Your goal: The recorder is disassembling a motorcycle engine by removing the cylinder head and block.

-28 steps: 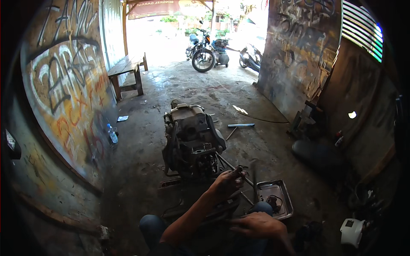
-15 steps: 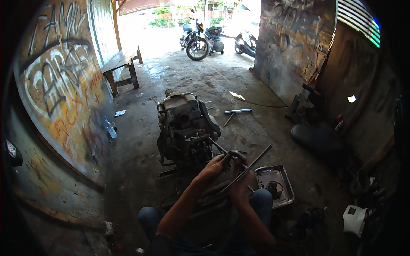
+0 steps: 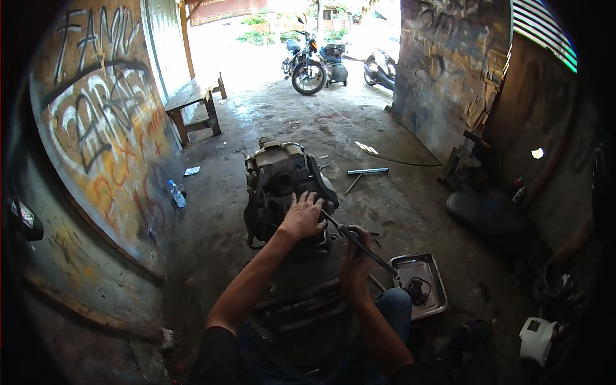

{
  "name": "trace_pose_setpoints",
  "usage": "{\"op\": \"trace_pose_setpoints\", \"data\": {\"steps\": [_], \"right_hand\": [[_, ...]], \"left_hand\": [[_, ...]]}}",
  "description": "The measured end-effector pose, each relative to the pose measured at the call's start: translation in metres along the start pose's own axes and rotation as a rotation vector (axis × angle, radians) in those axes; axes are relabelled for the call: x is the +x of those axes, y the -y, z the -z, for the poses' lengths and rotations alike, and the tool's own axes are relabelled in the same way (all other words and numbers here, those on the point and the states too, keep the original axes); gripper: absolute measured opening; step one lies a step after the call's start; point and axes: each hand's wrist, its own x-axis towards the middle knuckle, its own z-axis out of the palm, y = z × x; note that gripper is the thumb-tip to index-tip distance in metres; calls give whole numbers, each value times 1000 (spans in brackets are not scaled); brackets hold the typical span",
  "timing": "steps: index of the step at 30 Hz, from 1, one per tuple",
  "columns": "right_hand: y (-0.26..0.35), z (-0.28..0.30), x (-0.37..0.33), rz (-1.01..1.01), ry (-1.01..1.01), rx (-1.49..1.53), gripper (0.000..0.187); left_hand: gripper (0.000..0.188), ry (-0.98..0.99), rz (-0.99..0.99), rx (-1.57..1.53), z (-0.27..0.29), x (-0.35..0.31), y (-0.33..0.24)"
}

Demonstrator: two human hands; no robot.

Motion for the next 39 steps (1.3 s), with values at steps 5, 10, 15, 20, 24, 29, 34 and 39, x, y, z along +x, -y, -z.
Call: {"op": "trace_pose_setpoints", "data": {"steps": [5, 10, 15, 20, 24, 29, 34, 39], "right_hand": [[11, 2, 13, -181, 106, -69, 16], [-28, -8, 13, 153, -59, -17, 22], [16, -4, 9, -302, -26, 121, 23], [-3, -9, 4, -316, 25, 27, 23], [-2, -8, 10, -263, -13, 275, 18], [-22, -4, 6, 25, -75, 59, 18], [0, -21, -2, -242, -151, 594, 30], [7, -50, 0, -251, -333, 555, 36]], "left_hand": [[57, 66, 142, -45, -15, 14, -1], [50, 55, 225, -53, -19, 26, -16], [38, 66, 318, 25, -29, 29, -20], [43, 90, 328, 51, -31, 35, -20], [42, 64, 315, 69, -30, 33, -22], [47, 64, 320, 61, -26, 33, -27], [36, 63, 345, 62, -29, 31, -24], [37, 20, 358, 52, -32, 35, -26]]}}
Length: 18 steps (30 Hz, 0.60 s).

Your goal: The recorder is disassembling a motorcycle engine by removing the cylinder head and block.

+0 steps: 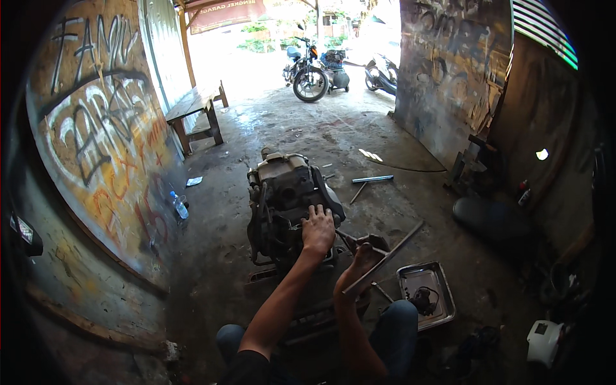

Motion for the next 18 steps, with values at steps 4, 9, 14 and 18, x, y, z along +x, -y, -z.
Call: {"op": "trace_pose_setpoints", "data": {"steps": [4, 9, 14, 18], "right_hand": [[-39, 13, -13, 184, -181, -298, 43], [-1, -3, 8, 202, -120, 487, 55], [-19, 19, 51, 248, 349, 835, 52], [0, 15, 57, 84, 383, 788, 41]], "left_hand": [[48, 36, -12, 20, 4, -1, -1], [53, 23, -10, 40, 0, -4, 3], [56, 18, -44, 79, -2, -5, 1], [56, 56, -29, 71, -1, -4, 0]]}}
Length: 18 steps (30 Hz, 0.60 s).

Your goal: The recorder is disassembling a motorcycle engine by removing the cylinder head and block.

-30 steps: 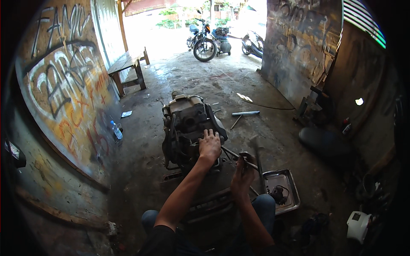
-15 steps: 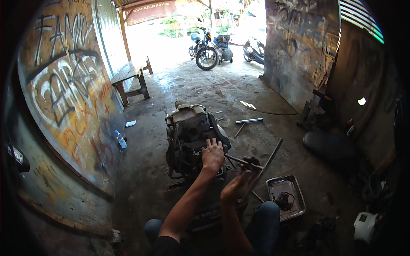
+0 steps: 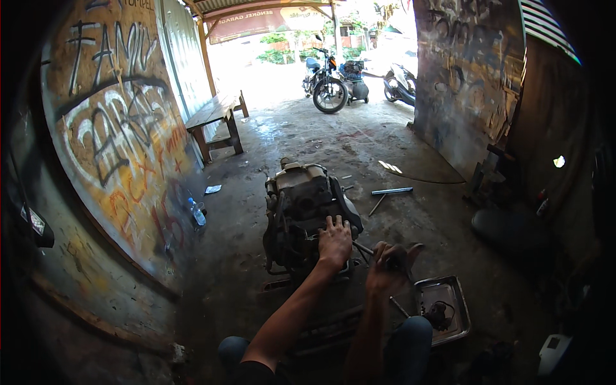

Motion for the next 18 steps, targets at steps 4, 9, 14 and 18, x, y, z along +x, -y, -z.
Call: {"op": "trace_pose_setpoints", "data": {"steps": [4, 9, 14, 18], "right_hand": [[-15, -27, -10, -8, -491, -510, 44], [-33, -26, -14, 236, -435, -376, 41], [-24, -23, -8, 313, -242, -240, 71], [-14, -23, -9, 286, -296, -217, 69]], "left_hand": [[55, -25, 5, 9, -9, 4, 7], [55, 21, 5, -23, 4, 0, 0], [56, 26, 10, -29, 3, 0, 1], [55, 23, 18, -17, 0, -1, -1]]}}
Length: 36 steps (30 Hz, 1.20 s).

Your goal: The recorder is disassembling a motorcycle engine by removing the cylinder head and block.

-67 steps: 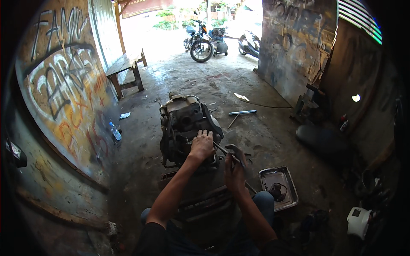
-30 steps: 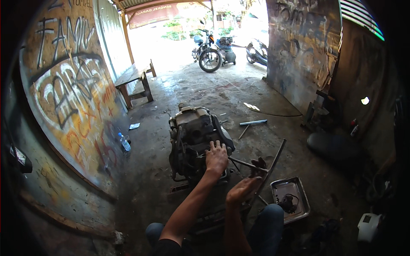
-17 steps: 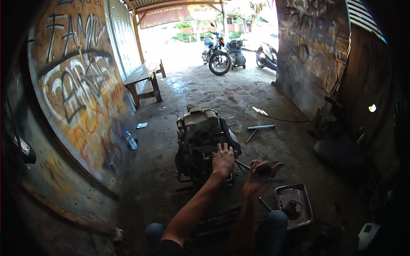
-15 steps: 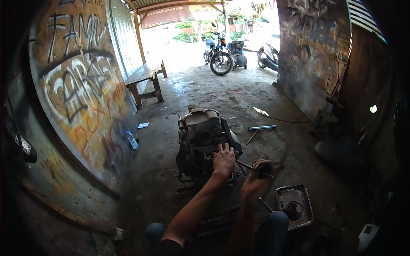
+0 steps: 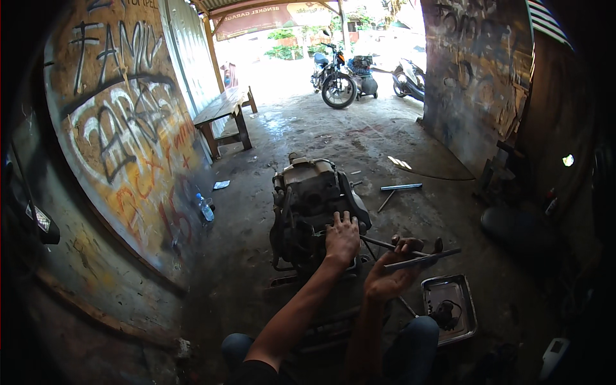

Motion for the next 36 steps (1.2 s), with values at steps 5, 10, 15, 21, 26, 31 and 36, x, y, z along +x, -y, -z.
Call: {"op": "trace_pose_setpoints", "data": {"steps": [5, 10, 15, 21, 26, 31, 36], "right_hand": [[-8, 29, 28, -148, 396, 246, 39], [-1, 24, 24, -354, 469, 97, 39], [-12, 27, -3, -192, -28, -82, 39], [-3, 2, 10, -90, 198, 270, 48], [15, 63, 55, -633, 856, 47, 63], [6, 11, 14, -368, 239, 108, 54], [-3, 5, 11, -97, 62, 47, 45]], "left_hand": [[55, -7, -19, 9, -1, 0, 0], [55, 5, -16, 2, 3, 2, 5], [51, -7, -23, 5, 5, 0, -2], [41, -77, -10, 64, -1, 0, 3], [45, -69, -64, 7, 9, -2, -9], [48, -35, -11, 45, -2, 2, 3], [49, -62, -25, 31, -5, 3, -2]]}}
